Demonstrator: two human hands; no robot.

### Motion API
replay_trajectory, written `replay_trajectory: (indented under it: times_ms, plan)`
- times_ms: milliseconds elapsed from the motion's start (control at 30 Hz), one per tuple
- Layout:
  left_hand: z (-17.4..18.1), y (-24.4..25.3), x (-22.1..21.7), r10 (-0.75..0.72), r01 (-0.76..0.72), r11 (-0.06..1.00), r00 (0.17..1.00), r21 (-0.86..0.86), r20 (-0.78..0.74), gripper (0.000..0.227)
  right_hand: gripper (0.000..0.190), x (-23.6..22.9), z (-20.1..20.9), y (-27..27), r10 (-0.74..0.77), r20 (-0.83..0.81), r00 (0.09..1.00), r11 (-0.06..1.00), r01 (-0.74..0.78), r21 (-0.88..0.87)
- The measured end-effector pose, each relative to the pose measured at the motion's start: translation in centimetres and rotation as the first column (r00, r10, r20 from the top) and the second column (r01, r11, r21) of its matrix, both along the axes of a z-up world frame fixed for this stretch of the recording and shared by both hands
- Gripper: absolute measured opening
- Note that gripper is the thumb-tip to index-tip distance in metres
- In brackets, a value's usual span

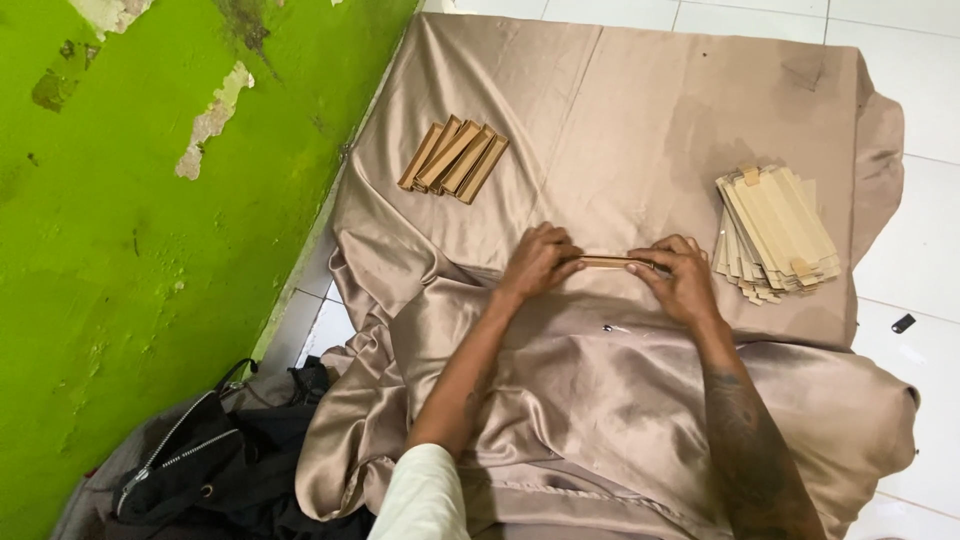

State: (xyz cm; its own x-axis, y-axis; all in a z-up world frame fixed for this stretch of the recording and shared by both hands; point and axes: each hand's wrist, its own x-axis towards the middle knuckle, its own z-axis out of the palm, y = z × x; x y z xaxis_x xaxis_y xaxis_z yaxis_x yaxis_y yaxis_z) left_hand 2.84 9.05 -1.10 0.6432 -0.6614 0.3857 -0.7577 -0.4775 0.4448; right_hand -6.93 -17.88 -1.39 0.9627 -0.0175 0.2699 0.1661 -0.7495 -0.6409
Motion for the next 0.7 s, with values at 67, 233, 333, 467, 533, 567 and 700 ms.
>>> replay_trajectory:
  times_ms: [67,233,333,467,533,567,700]
  plan:
    - [-0.1,1.3,0.3,0.009,-0.009,1.000,1.000,0.001,-0.013,0.019,0.022,0.0,0.6,-0.6,0.030,0.006,1.000,0.999,-0.030,0.025]
    - [-1.1,1.3,0.2,0.050,-0.052,0.997,0.999,0.053,0.021,0.024,0.023,-0.4,0.7,-0.4,0.039,0.031,0.999,0.999,-0.039,0.010]
    - [-1.4,0.2,-0.7,0.065,-0.066,0.997,0.998,0.035,0.009,0.031,0.028,-0.5,0.8,-0.2,0.041,-0.014,0.999,0.999,-0.041,-0.022]
    - [-1.4,-2.6,-2.2,0.031,-0.031,1.000,0.999,0.007,-0.012,0.028,0.039,-0.8,1.6,0.4,0.037,-0.046,0.998,0.996,-0.041,-0.079]
    - [-1.5,-3.7,-2.7,0.034,-0.034,0.999,0.999,-0.003,-0.015,0.028,0.037,-0.7,1.1,0.2,0.041,-0.052,0.998,0.994,-0.046,-0.094]
    - [-1.2,-3.9,-2.8,0.030,-0.031,0.999,0.999,-0.014,-0.015,0.026,0.031,-0.6,0.8,0.0,0.040,-0.051,0.998,0.996,-0.044,-0.083]
    - [-1.5,-2.5,-1.5,-0.012,0.011,1.000,1.000,-0.013,-0.019,0.022,0.022,-0.6,0.9,-0.2,0.046,-0.040,0.998,0.998,-0.047,-0.037]
